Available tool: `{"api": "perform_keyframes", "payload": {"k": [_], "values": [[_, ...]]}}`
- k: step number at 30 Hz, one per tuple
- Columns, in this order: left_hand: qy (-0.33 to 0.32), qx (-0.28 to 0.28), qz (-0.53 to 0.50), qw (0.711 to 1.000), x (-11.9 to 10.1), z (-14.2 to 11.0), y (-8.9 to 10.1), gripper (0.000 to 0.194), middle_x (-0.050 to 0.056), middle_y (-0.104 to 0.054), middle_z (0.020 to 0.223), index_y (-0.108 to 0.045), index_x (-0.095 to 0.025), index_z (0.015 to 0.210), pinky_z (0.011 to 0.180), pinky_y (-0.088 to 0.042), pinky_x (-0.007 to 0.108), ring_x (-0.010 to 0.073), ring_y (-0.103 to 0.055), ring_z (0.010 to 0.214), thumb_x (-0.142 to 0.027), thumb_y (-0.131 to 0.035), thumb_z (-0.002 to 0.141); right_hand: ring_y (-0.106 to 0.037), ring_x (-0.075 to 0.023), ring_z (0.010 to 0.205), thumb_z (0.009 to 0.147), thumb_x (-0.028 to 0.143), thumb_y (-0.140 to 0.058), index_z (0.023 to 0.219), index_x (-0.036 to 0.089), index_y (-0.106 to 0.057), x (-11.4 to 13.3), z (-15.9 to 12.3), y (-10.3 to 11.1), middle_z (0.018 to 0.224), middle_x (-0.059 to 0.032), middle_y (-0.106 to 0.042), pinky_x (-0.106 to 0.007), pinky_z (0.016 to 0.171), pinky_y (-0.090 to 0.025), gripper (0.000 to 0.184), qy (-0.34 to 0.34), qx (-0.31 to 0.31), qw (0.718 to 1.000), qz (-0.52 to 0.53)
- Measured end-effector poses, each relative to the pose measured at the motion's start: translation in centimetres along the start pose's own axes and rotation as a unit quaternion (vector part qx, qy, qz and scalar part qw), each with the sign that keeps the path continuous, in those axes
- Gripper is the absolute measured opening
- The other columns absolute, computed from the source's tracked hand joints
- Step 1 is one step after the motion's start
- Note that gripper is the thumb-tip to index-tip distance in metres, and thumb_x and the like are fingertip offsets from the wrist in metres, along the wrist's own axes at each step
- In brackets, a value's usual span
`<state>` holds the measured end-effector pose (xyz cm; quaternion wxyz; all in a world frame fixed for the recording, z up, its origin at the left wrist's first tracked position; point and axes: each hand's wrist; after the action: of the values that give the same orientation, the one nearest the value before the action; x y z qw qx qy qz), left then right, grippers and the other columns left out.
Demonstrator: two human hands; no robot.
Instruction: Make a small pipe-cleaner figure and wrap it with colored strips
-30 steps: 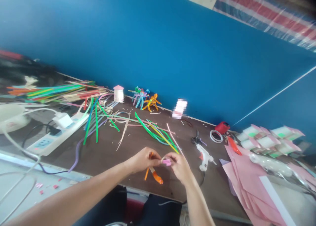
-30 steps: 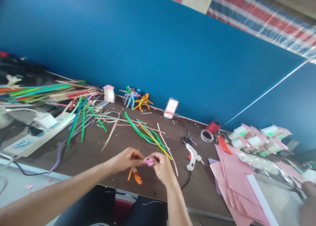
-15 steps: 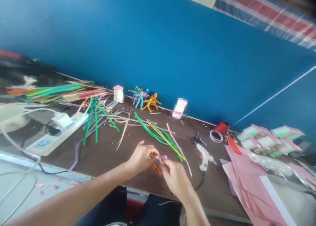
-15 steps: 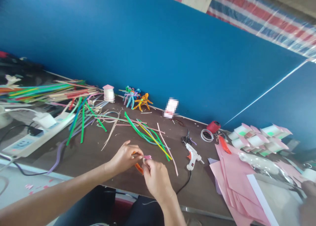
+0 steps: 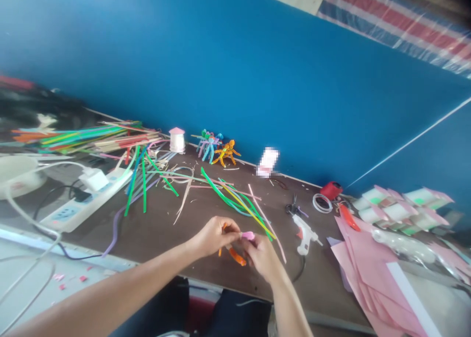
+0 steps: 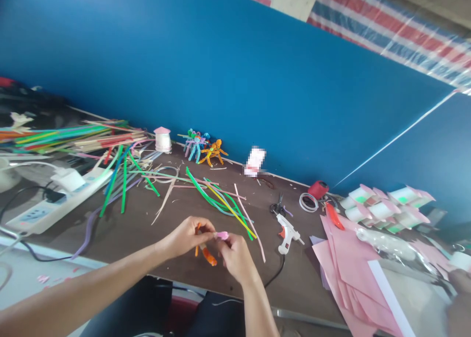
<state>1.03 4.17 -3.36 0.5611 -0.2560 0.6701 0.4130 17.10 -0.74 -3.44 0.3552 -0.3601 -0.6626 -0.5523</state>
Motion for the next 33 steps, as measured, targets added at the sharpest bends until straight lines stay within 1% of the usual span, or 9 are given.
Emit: {"api": "perform_keyframes", "payload": {"k": [2, 5, 11, 15, 23, 26, 28, 31, 33], "values": [[-0.011, -0.035, 0.044, 0.998, 0.2, 0.0, -0.1, 0.021, 0.001, -0.064, 0.063, -0.062, -0.013, 0.073, 0.056, -0.043, 0.022, 0.0124, -0.056, 0.056, -0.031, -0.052, 0.074, -0.048, -0.0095, 0.045, 0.080, 0.028, -0.044, 0.058, 0.014, -0.058, 0.2, -0.5, -0.5, 0.050, 0.0019, -0.054, -0.019, 0.045, -0.033, 0.030, 0.044, 0.002, 0.999, -0.027], [-0.057, -0.084, 0.149, 0.984, 0.4, 0.1, -0.2, 0.014, -0.001, -0.064, 0.065, -0.062, -0.017, 0.069, 0.077, -0.041, 0.029, 0.0133, -0.057, 0.063, -0.024, -0.052, 0.072, -0.052, -0.0117, 0.052, 0.080, 0.024, -0.045, 0.061, 0.016, -0.060, 1.0, -1.2, -0.9, 0.055, 0.0008, -0.059, -0.020, 0.051, -0.035, 0.026, 0.074, -0.006, 0.994, -0.077], [-0.097, -0.068, 0.268, 0.956, 0.3, -0.1, 0.0, 0.015, -0.001, -0.064, 0.070, -0.064, -0.020, 0.072, 0.095, -0.024, 0.042, 0.0129, -0.057, 0.065, -0.022, -0.050, 0.074, -0.058, -0.0147, 0.056, 0.080, 0.024, -0.047, 0.068, 0.019, -0.063, 2.3, -2.2, 0.5, 0.062, -0.0022, -0.065, -0.021, 0.053, -0.036, 0.020, 0.090, -0.071, 0.976, -0.187], [-0.098, -0.017, 0.264, 0.959, -0.5, -0.4, 0.5, 0.017, -0.001, -0.062, 0.068, -0.067, -0.021, 0.077, 0.094, -0.024, 0.040, 0.0126, -0.056, 0.064, -0.026, -0.050, 0.077, -0.063, -0.0174, 0.070, 0.080, 0.025, -0.048, 0.079, 0.020, -0.062, 2.2, -1.7, 1.7, 0.076, -0.0039, -0.068, -0.022, 0.062, -0.042, 0.016, 0.091, -0.080, 0.984, -0.131], [-0.086, 0.026, 0.175, 0.980, -0.5, -0.4, 0.6, 0.011, -0.002, -0.064, 0.071, -0.066, -0.020, 0.074, 0.101, -0.016, 0.043, 0.0132, -0.058, 0.068, -0.028, -0.059, 0.071, -0.059, -0.0138, 0.062, 0.076, 0.026, -0.052, 0.069, 0.017, -0.063, 1.6, 0.2, 2.4, 0.064, 0.0006, -0.064, -0.020, 0.060, -0.041, 0.016, 0.068, -0.041, 0.996, -0.047], [-0.056, 0.020, 0.127, 0.990, -0.7, -0.5, 0.5, 0.014, -0.003, -0.064, 0.065, -0.064, -0.018, 0.074, 0.096, -0.028, 0.038, 0.0118, -0.057, 0.063, -0.028, -0.055, 0.073, -0.054, -0.0116, 0.054, 0.079, 0.028, -0.049, 0.064, 0.016, -0.061, 1.3, 0.3, 2.1, 0.056, 0.0024, -0.059, -0.019, 0.053, -0.037, 0.023, 0.056, -0.023, 0.997, -0.048], [-0.035, 0.009, 0.094, 0.995, -0.8, -0.6, 0.4, 0.018, -0.001, -0.063, 0.061, -0.063, -0.015, 0.073, 0.078, -0.042, 0.029, 0.0119, -0.056, 0.059, -0.030, -0.052, 0.074, -0.050, -0.0105, 0.049, 0.081, 0.029, -0.046, 0.061, 0.016, -0.059, 0.9, 0.1, 1.5, 0.051, 0.0031, -0.055, -0.019, 0.049, -0.034, 0.027, 0.053, -0.014, 0.997, -0.061], [-0.021, -0.017, 0.073, 0.997, -0.6, -0.5, 0.2, 0.021, 0.001, -0.063, 0.063, -0.062, -0.014, 0.075, 0.058, -0.043, 0.022, 0.0127, -0.055, 0.057, -0.031, -0.050, 0.076, -0.049, -0.0109, 0.048, 0.083, 0.027, -0.042, 0.060, 0.016, -0.058, 0.6, -0.6, 0.4, 0.050, 0.0021, -0.054, -0.019, 0.048, -0.032, 0.030, 0.064, -0.012, 0.994, -0.088], [-0.033, -0.049, 0.106, 0.993, -0.3, -0.3, 0.1, 0.018, 0.001, -0.064, 0.066, -0.062, -0.015, 0.074, 0.066, -0.044, 0.025, 0.0131, -0.056, 0.060, -0.029, -0.050, 0.075, -0.049, -0.0113, 0.049, 0.083, 0.024, -0.042, 0.061, 0.016, -0.057, 0.7, -1.2, -0.2, 0.052, 0.0015, -0.055, -0.020, 0.048, -0.031, 0.027, 0.075, -0.016, 0.990, -0.114]]}}
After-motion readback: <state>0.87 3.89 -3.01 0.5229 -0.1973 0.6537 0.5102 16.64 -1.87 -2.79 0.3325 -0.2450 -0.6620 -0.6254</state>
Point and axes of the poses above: each hand's wrist, its own z-axis towards the middle knuckle, its own y-axis out of the back of the hand, x = y × z
